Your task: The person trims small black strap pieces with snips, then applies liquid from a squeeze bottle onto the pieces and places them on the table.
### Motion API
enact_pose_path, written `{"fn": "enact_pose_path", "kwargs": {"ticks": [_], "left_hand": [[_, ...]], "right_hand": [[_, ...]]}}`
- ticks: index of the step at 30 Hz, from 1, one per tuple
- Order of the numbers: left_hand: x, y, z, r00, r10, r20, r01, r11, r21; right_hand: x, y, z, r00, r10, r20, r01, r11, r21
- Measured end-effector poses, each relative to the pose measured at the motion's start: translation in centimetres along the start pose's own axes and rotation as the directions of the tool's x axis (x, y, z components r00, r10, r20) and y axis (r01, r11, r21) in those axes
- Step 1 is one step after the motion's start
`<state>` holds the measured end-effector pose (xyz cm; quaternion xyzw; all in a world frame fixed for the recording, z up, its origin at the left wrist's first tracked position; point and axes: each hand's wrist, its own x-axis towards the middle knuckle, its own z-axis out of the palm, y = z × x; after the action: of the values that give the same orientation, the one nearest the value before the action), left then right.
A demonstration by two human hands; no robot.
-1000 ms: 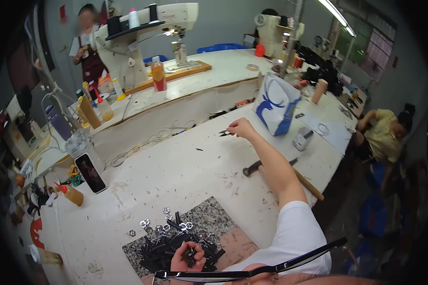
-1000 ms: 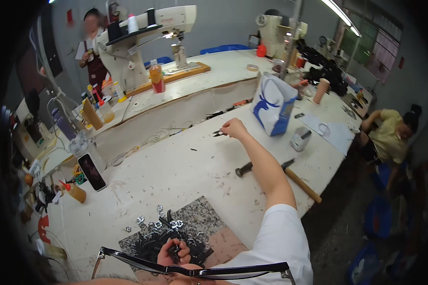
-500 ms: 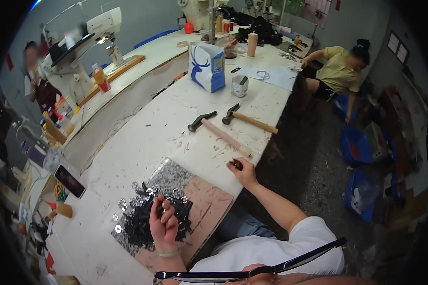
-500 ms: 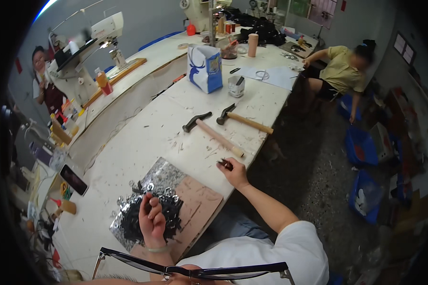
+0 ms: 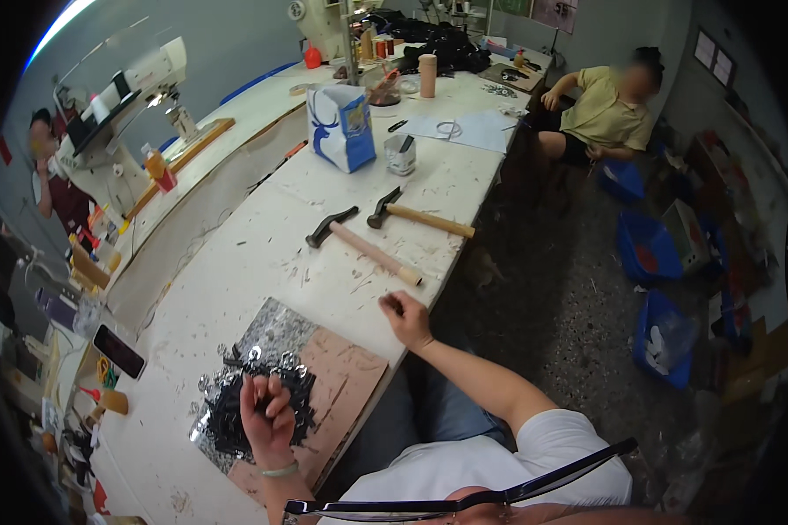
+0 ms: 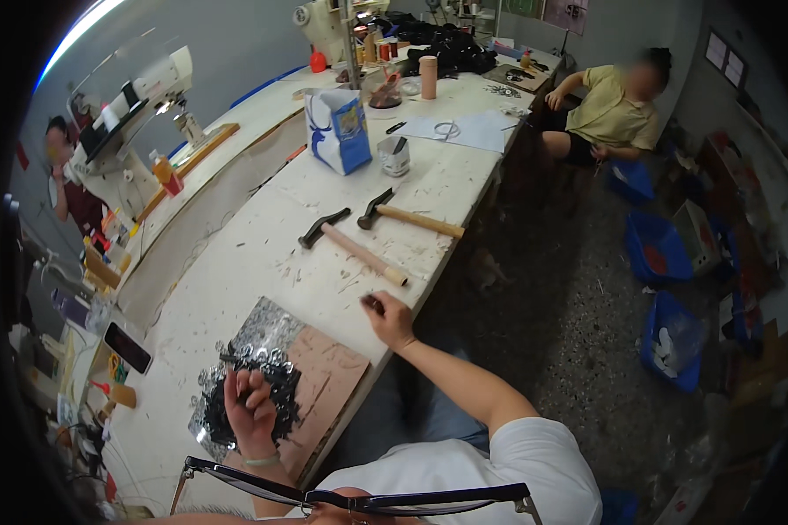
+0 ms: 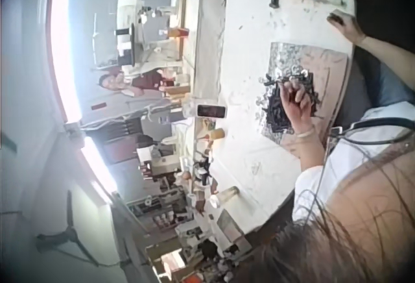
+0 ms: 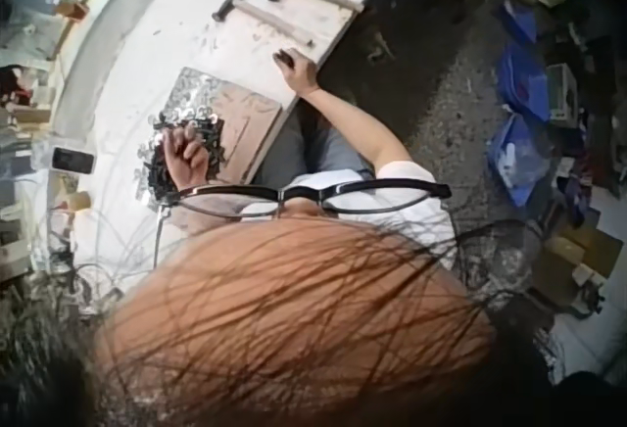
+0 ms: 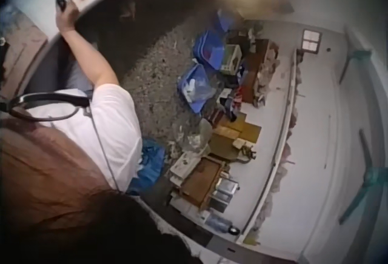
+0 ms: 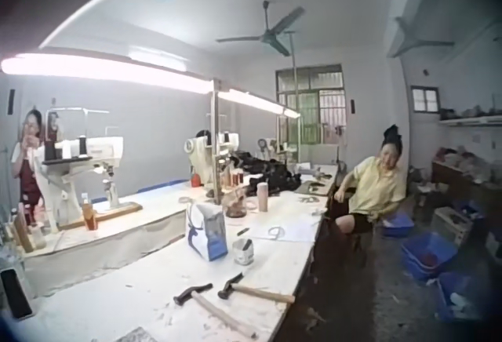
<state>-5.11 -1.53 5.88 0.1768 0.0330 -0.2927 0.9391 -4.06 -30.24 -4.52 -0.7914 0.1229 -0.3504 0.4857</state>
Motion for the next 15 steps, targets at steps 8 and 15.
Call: {"fn": "enact_pose_path", "kwargs": {"ticks": [8, 15], "left_hand": [[5.9, -7.6, 4.9, 0.941, 0.119, -0.315, 0.141, 0.711, 0.689], [23.2, -13.4, 6.5, 0.880, 0.333, -0.338, 0.229, 0.327, 0.917]], "right_hand": [[6.4, 3.5, -5.6, 0.951, -0.106, 0.289, 0.002, 0.940, 0.340], [22.3, 9.9, -12.8, 0.840, 0.016, 0.542, 0.298, 0.821, -0.487]]}}
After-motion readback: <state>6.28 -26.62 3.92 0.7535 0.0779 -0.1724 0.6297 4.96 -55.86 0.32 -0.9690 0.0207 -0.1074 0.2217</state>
